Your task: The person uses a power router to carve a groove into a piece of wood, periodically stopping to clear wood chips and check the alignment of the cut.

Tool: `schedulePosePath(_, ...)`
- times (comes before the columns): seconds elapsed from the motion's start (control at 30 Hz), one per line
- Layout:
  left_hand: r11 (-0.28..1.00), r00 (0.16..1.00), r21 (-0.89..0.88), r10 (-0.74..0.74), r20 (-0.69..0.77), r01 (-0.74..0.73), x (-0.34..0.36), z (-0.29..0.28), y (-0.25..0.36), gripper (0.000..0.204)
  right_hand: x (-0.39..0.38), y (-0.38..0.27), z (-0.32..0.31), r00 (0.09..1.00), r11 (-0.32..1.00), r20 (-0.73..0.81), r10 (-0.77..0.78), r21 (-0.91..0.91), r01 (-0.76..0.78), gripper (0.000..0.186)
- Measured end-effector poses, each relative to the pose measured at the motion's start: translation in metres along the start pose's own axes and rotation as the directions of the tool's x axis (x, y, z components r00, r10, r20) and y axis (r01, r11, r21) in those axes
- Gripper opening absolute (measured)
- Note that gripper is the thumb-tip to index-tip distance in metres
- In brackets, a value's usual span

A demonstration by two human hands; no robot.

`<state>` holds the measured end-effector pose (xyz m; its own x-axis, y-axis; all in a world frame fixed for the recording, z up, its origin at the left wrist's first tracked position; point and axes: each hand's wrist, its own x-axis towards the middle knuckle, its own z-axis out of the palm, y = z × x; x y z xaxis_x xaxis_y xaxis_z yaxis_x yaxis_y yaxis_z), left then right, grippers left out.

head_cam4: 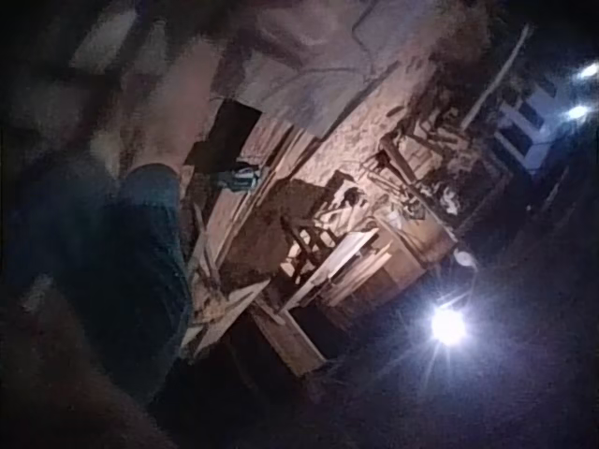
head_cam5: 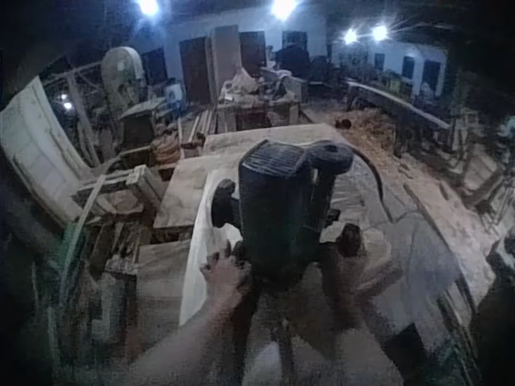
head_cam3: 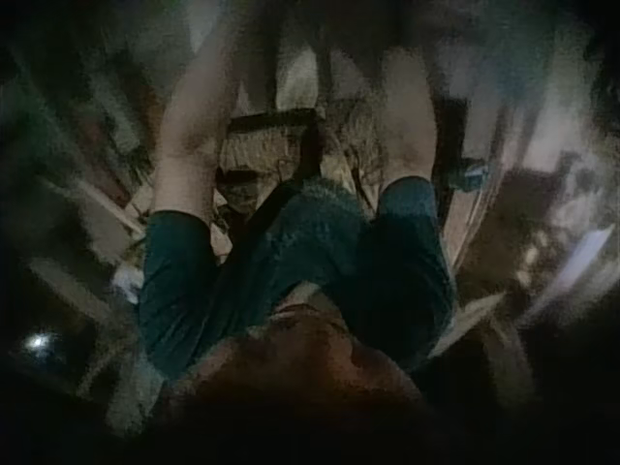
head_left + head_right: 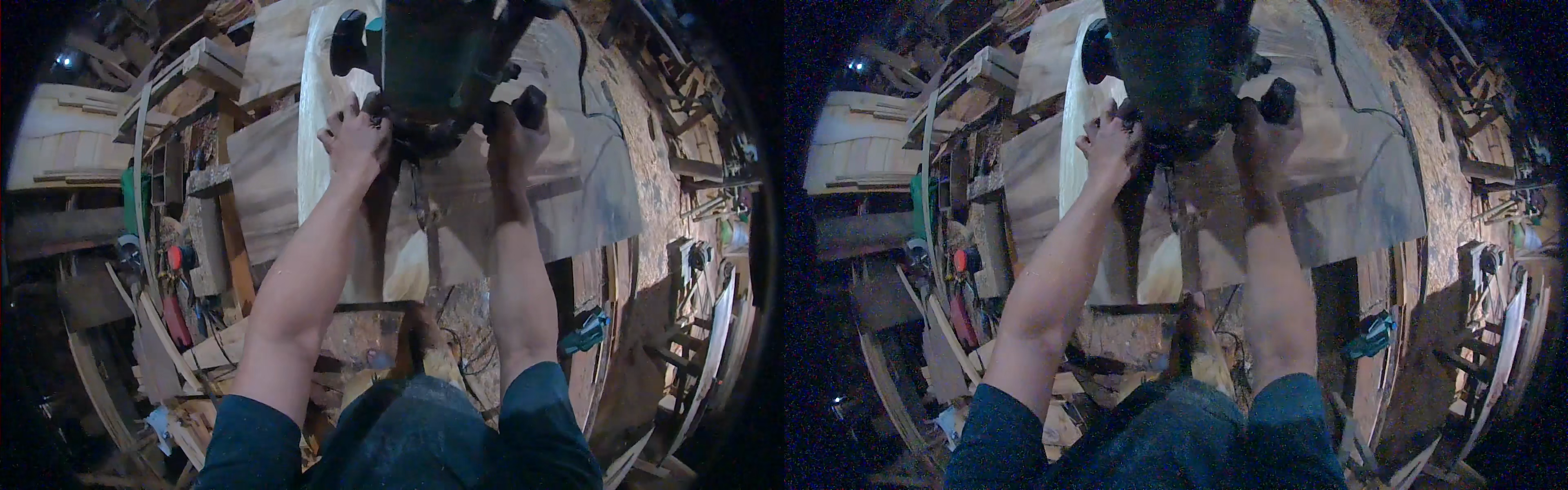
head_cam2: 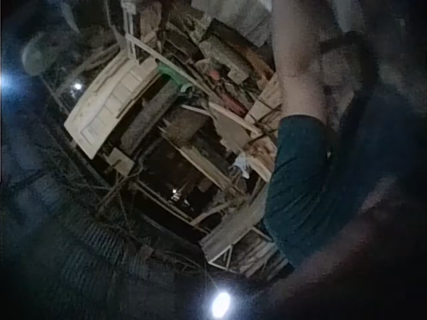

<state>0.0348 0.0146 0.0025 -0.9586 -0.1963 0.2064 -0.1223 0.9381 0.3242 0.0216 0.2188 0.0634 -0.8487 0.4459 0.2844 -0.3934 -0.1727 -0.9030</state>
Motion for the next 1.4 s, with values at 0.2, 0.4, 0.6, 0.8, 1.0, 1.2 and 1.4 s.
schedulePosePath(0.2, 0.999, 0.999, 0.004, 0.054, -0.004, -0.054, 0.034, 0.013, -0.003, 0.042, 0.043, 0.023, 0.005, 0.987, 0.994, 0.112, 0.114, -0.02, -0.112, 0.027)
schedulePosePath(0.4, 0.961, 0.984, 0.227, 0.137, 0.111, -0.159, 0.038, 0.024, -0.023, 0.047, 0.047, 0.016, -0.001, 0.939, 0.947, 0.307, 0.154, 0.225, -0.229, 0.045)
schedulePosePath(0.6, 0.966, 0.993, 0.243, 0.061, 0.103, -0.085, 0.045, 0.029, -0.045, 0.048, 0.053, 0.026, 0.014, 0.956, 0.99, 0.266, 0.124, 0.025, -0.135, 0.036)
schedulePosePath(0.8, 0.972, 0.97, -0.213, 0.142, 0.199, -0.098, -0.077, -0.038, -0.01, 0.063, 0.055, 0.025, -0.002, 0.972, 0.979, 0.194, 0.134, -0.18, -0.099, 0.036)
schedulePosePath(1.0, 0.96, 0.906, 0.001, 0.264, 0.332, -0.28, -0.2, -0.098, -0.012, 0.066, 0.066, 0.04, -0.012, 0.959, 0.957, 0.199, 0.204, -0.248, -0.152, 0.036)
schedulePosePath(1.2, 0.918, 0.903, 0.118, 0.34, 0.263, -0.38, -0.206, -0.073, -0.036, 0.068, 0.091, 0.023, -0.003, 0.914, 0.955, 0.278, 0.295, -0.132, -0.267, 0.033)
schedulePosePath(1.4, 0.921, 0.917, 0.108, 0.349, 0.194, -0.373, -0.143, -0.061, -0.014, 0.071, 0.119, 0.031, 0.003, 0.924, 0.96, 0.262, 0.28, -0.105, -0.261, 0.031)
